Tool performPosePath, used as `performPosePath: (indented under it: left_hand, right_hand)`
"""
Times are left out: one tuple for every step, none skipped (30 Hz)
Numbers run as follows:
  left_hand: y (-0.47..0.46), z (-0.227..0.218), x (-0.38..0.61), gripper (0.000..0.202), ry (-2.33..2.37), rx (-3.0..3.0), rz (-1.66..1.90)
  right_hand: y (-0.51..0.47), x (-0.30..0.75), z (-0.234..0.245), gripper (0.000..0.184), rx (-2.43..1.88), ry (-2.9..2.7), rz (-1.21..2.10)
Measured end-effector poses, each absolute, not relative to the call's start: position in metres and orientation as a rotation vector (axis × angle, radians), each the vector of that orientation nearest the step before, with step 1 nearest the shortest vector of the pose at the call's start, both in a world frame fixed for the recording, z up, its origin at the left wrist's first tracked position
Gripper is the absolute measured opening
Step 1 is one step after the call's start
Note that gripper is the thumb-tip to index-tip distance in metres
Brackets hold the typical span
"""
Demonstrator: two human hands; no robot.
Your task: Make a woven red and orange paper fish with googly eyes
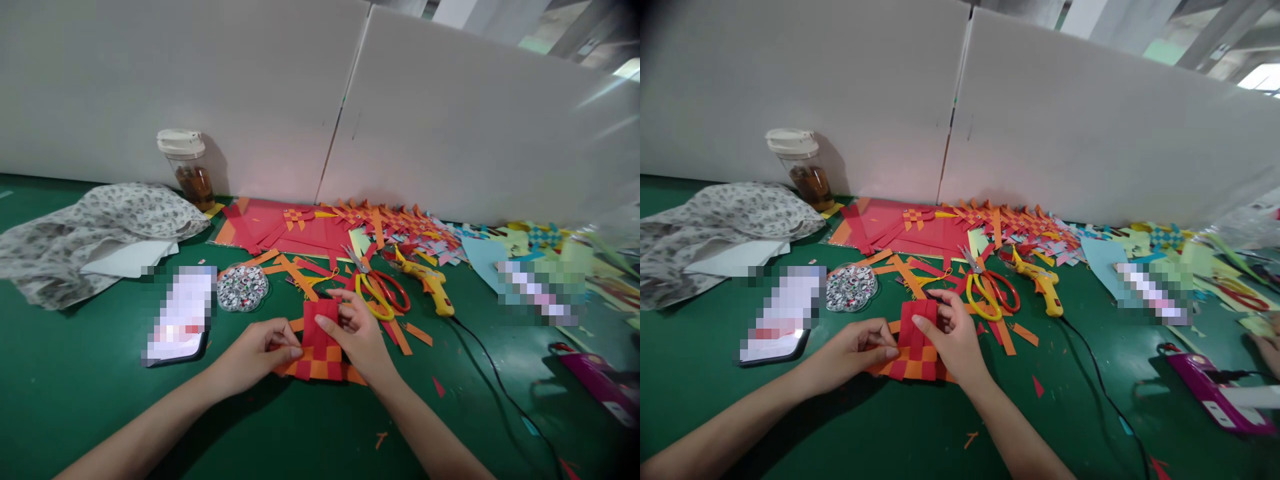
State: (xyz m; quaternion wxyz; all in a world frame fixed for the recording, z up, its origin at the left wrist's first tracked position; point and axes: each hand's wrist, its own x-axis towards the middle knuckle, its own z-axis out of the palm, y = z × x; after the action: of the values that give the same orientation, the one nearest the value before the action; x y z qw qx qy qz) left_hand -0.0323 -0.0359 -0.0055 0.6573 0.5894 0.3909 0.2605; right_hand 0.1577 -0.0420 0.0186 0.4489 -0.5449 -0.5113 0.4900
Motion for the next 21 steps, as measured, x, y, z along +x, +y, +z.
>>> performPosePath:
  left_hand:
    - [-0.0356, -0.0049, -0.0321, 0.016, 0.891, 1.343, 0.596]
    - [-0.0353, -0.0042, -0.0320, 0.015, 0.901, 1.349, 0.605]
    - [-0.0350, -0.0036, -0.0317, 0.015, 0.913, 1.352, 0.613]
    - [-0.0349, -0.0030, -0.0315, 0.015, 0.921, 1.350, 0.618]
    - [-0.0349, -0.0024, -0.0311, 0.015, 0.925, 1.345, 0.620]
    - [-0.0352, -0.0019, -0.0308, 0.014, 0.922, 1.339, 0.615]
    - [-0.0356, -0.0015, -0.0304, 0.014, 0.913, 1.332, 0.606]
    - [-0.0362, -0.0010, -0.0300, 0.014, 0.899, 1.325, 0.594]
    - [-0.0370, -0.0006, -0.0298, 0.014, 0.886, 1.318, 0.580]
    - [-0.0377, -0.0001, -0.0296, 0.014, 0.872, 1.309, 0.563]
    - [-0.0384, 0.0003, -0.0296, 0.015, 0.856, 1.300, 0.546]
    - [-0.0389, 0.0007, -0.0298, 0.015, 0.839, 1.291, 0.532]
    - [-0.0391, 0.0010, -0.0302, 0.016, 0.823, 1.282, 0.516]
    - [-0.0391, 0.0011, -0.0306, 0.016, 0.810, 1.275, 0.503]
    - [-0.0389, 0.0010, -0.0311, 0.016, 0.802, 1.272, 0.495]
    - [-0.0385, 0.0008, -0.0315, 0.017, 0.798, 1.271, 0.490]
    - [-0.0380, 0.0004, -0.0317, 0.017, 0.799, 1.272, 0.489]
    - [-0.0375, -0.0001, -0.0318, 0.017, 0.803, 1.274, 0.488]
    - [-0.0371, -0.0005, -0.0317, 0.017, 0.807, 1.278, 0.488]
    - [-0.0367, -0.0009, -0.0315, 0.017, 0.811, 1.282, 0.490]
    - [-0.0363, -0.0011, -0.0312, 0.017, 0.816, 1.288, 0.496]
  right_hand:
    - [-0.0418, 0.1585, 0.0186, 0.047, -1.337, -1.257, 1.231]
    - [-0.0417, 0.1593, 0.0186, 0.049, -1.324, -1.249, 1.264]
    - [-0.0417, 0.1599, 0.0185, 0.053, -1.310, -1.239, 1.305]
    - [-0.0418, 0.1601, 0.0183, 0.057, -1.296, -1.232, 1.351]
    - [-0.0421, 0.1601, 0.0179, 0.061, -1.284, -1.231, 1.393]
    - [-0.0424, 0.1599, 0.0176, 0.064, -1.275, -1.237, 1.430]
    - [-0.0427, 0.1594, 0.0172, 0.065, -1.273, -1.245, 1.451]
    - [-0.0431, 0.1590, 0.0170, 0.065, -1.277, -1.251, 1.460]
    - [-0.0435, 0.1585, 0.0169, 0.065, -1.281, -1.253, 1.453]
    - [-0.0439, 0.1581, 0.0171, 0.065, -1.285, -1.249, 1.441]
    - [-0.0444, 0.1579, 0.0174, 0.065, -1.288, -1.241, 1.427]
    - [-0.0449, 0.1576, 0.0178, 0.066, -1.286, -1.231, 1.415]
    - [-0.0455, 0.1573, 0.0182, 0.066, -1.284, -1.223, 1.406]
    - [-0.0461, 0.1569, 0.0185, 0.066, -1.281, -1.220, 1.404]
    - [-0.0466, 0.1563, 0.0188, 0.066, -1.278, -1.219, 1.402]
    - [-0.0472, 0.1555, 0.0190, 0.066, -1.276, -1.220, 1.399]
    - [-0.0477, 0.1546, 0.0191, 0.065, -1.276, -1.223, 1.393]
    - [-0.0481, 0.1537, 0.0193, 0.065, -1.280, -1.229, 1.382]
    - [-0.0483, 0.1529, 0.0194, 0.064, -1.287, -1.238, 1.370]
    - [-0.0484, 0.1525, 0.0196, 0.064, -1.295, -1.247, 1.357]
    - [-0.0483, 0.1526, 0.0198, 0.065, -1.303, -1.254, 1.347]
